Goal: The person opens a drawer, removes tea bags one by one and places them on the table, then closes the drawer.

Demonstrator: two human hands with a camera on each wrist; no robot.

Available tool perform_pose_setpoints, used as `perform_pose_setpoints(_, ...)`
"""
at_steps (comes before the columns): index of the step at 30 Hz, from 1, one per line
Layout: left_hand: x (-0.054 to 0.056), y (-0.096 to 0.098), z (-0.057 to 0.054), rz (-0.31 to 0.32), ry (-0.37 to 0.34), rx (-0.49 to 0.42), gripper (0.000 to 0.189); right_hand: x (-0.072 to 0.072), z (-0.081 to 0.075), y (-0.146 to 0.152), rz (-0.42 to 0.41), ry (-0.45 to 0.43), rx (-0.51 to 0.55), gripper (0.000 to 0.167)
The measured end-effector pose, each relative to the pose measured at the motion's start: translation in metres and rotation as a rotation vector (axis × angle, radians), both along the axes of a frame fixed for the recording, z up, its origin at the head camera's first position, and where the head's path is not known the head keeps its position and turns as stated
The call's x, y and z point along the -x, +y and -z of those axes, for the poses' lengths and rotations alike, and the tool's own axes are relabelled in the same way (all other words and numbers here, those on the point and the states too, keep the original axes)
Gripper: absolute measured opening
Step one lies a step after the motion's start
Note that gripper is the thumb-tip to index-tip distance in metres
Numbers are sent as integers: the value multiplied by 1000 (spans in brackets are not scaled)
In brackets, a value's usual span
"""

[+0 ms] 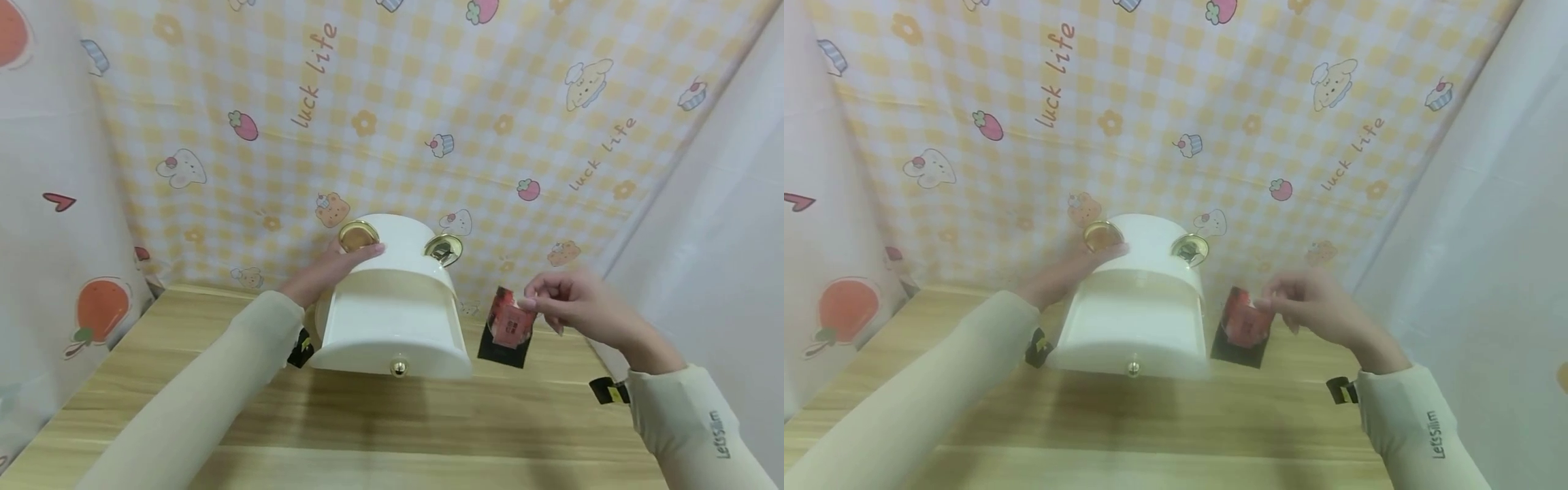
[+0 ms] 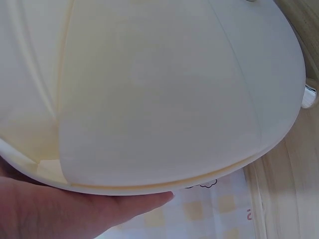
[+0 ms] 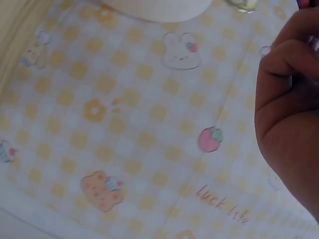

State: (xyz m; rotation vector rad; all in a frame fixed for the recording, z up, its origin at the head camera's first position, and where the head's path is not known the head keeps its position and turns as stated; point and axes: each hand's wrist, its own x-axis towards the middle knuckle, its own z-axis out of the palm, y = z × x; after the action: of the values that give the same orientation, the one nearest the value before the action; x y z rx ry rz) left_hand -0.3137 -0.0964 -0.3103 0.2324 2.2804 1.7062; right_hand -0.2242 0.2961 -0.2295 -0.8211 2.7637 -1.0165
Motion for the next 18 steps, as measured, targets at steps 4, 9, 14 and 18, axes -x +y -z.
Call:
perform_pose_setpoints(4,0,-1,0,-16,-19,42,132,4,22,18,-19,-116,-83,15)
perform_pose_setpoints(9,1,-1,-2,-5,-10,-33,120,10,57,28,-88,-215,-113,15)
perform_pose_setpoints(14,-3,-4,-5,-1,-29,-18,122,12,104,27,-115,-328,-123,18)
perform_pose_setpoints(18,-7,-2,-7,0,-31,26,125,12,139,32,-133,-409,-81,20)
